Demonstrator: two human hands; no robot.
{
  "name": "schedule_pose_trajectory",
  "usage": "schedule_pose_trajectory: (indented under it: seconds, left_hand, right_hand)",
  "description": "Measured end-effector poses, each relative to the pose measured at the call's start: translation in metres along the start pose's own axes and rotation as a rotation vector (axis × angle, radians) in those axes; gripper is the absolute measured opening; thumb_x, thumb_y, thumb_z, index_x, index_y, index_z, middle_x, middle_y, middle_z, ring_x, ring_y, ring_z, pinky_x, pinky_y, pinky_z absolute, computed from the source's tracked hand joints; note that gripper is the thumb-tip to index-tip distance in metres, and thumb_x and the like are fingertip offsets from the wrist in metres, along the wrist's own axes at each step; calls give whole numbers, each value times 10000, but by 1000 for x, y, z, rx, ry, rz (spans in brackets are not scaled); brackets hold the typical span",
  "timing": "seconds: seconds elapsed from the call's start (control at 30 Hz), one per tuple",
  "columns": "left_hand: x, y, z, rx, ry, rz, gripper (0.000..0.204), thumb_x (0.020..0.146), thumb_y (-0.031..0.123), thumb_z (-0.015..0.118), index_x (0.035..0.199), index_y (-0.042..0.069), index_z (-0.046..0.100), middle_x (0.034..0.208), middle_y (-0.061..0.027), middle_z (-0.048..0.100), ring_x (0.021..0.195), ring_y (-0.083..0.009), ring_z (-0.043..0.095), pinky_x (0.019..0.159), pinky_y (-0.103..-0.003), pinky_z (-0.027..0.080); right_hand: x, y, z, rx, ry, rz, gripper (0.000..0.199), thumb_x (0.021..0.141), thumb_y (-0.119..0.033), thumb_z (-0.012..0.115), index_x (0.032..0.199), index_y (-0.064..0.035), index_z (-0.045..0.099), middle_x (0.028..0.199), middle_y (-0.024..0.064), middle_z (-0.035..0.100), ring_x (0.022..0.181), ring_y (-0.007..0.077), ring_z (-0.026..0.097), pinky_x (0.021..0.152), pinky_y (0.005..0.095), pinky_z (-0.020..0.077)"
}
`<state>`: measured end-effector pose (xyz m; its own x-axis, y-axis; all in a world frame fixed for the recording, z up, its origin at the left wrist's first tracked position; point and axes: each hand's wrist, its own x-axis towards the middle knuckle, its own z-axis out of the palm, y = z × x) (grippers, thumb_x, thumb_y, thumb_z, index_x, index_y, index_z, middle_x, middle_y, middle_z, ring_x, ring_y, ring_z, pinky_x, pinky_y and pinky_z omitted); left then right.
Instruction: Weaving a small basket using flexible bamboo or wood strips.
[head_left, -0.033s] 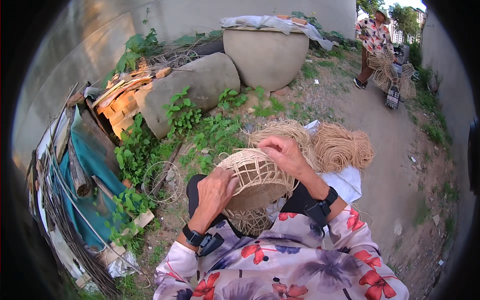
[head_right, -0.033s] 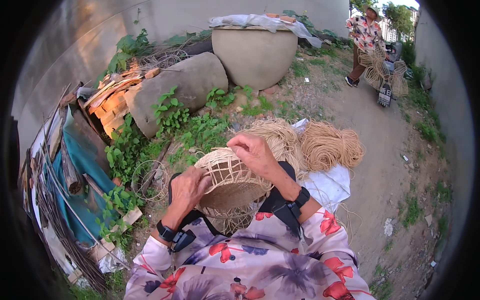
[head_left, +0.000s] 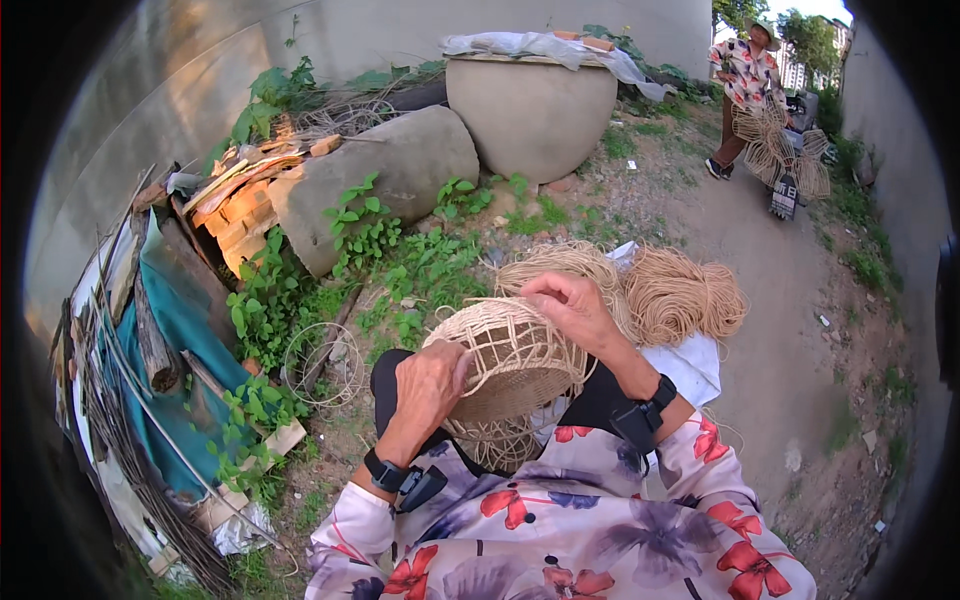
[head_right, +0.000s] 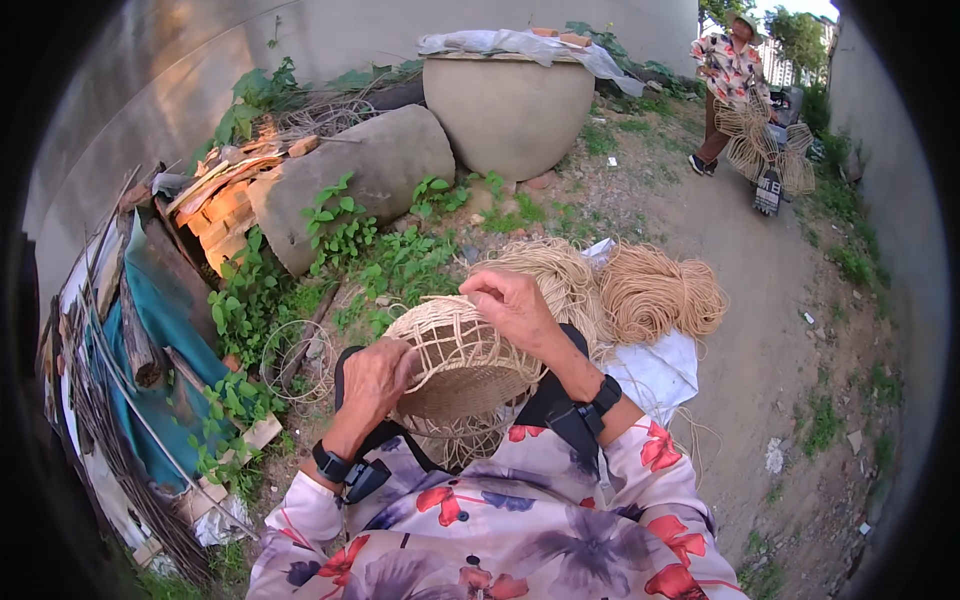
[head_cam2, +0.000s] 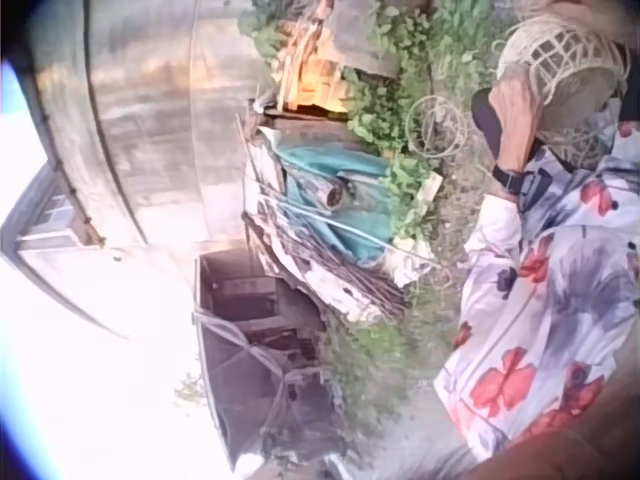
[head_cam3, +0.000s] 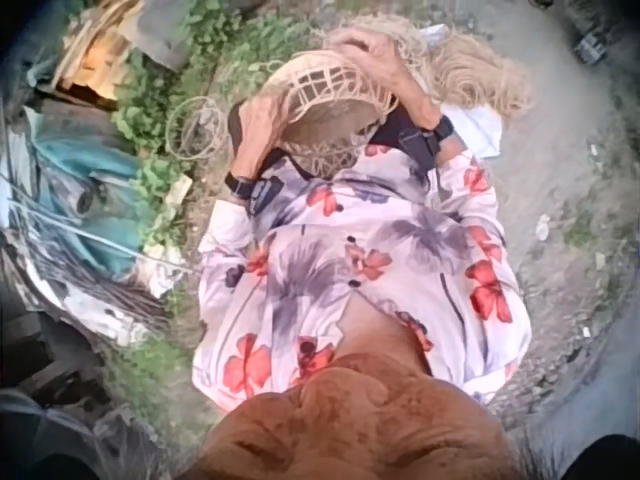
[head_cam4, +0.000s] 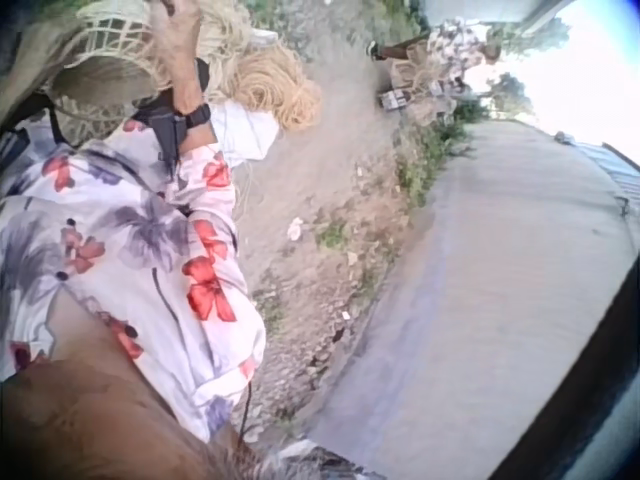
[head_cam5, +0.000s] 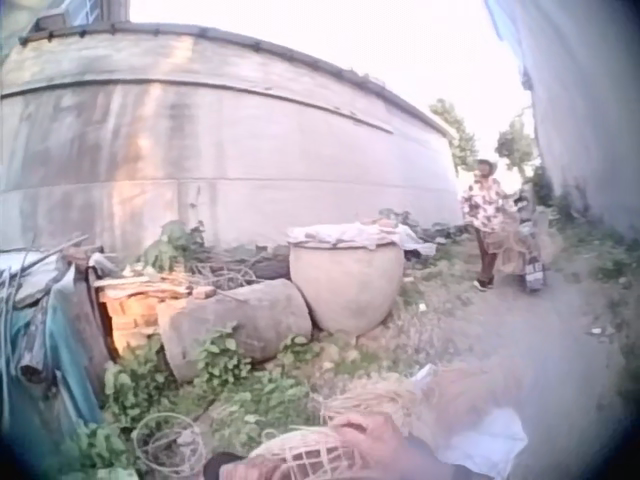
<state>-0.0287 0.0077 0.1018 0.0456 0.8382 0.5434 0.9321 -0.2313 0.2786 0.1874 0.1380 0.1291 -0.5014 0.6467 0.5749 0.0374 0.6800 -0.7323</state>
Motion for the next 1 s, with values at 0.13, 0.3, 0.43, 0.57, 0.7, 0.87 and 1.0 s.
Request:
schedule_pose_trajectory:
  seconds: [0.13, 0.3, 0.43, 0.57, 0.7, 0.87, 1.0]
  left_hand:
    - [-6, 8, 0, -6, 16, -63, 166, 916, 191, 596, 855, 49, 656, 767, -170, 646, 715, -365, 640, 619, -442, 490]
    - [-10, 11, -1, -110, 137, -102, 189, 904, 188, 622, 853, 25, 704, 736, -179, 653, 676, -359, 645, 614, -408, 498]
    - [-10, 8, 3, -96, 55, -109, 154, 893, 173, 637, 848, 31, 671, 749, -182, 651, 702, -366, 648, 613, -422, 494]
    - [-18, 7, -3, 5, 90, -107, 174, 900, 174, 629, 807, 28, 649, 719, -182, 637, 674, -373, 637, 597, -433, 484]
    - [-20, 8, -7, 90, 109, -128, 202, 900, 186, 624, 766, 35, 626, 708, -183, 628, 662, -380, 628, 582, -448, 477]
    - [-39, -35, -19, 307, 178, -378, 241, 897, 213, 606, 738, 31, 609, 679, -207, 617, 640, -420, 614, 565, -487, 470]
    - [-43, -35, -11, 173, 234, -466, 170, 830, 173, 608, 740, 30, 630, 670, -180, 643, 619, -386, 640, 585, -463, 496]
  right_hand:
    - [-6, 34, -21, -143, -28, 209, 147, 891, -154, 659, 948, -19, 670, 754, -9, 612, 700, 87, 554, 626, 264, 464]
    - [-1, 56, -17, 9, -248, 282, 197, 774, -213, 710, 769, -39, 618, 680, 52, 619, 609, 160, 569, 577, 324, 452]
    - [6, 49, -20, -383, -132, 123, 109, 782, -117, 612, 829, -24, 581, 710, 189, 631, 629, 331, 622, 601, 440, 479]
    - [3, 78, -89, -784, 284, 201, 232, 856, -91, 510, 1086, -64, 490, 753, 254, 631, 756, 456, 626, 673, 563, 467]
    - [-113, 191, -266, -822, 760, 665, 274, 894, -239, 522, 856, 19, 607, 707, 188, 644, 657, 314, 655, 641, 433, 502]
    - [-256, 223, -308, -507, 568, 1169, 193, 813, -161, 560, 833, 20, 626, 628, 116, 613, 512, 235, 595, 403, 365, 436]
    - [-248, 199, -250, -390, 582, 1113, 181, 814, -174, 550, 846, -12, 625, 652, 86, 615, 531, 179, 581, 424, 328, 453]
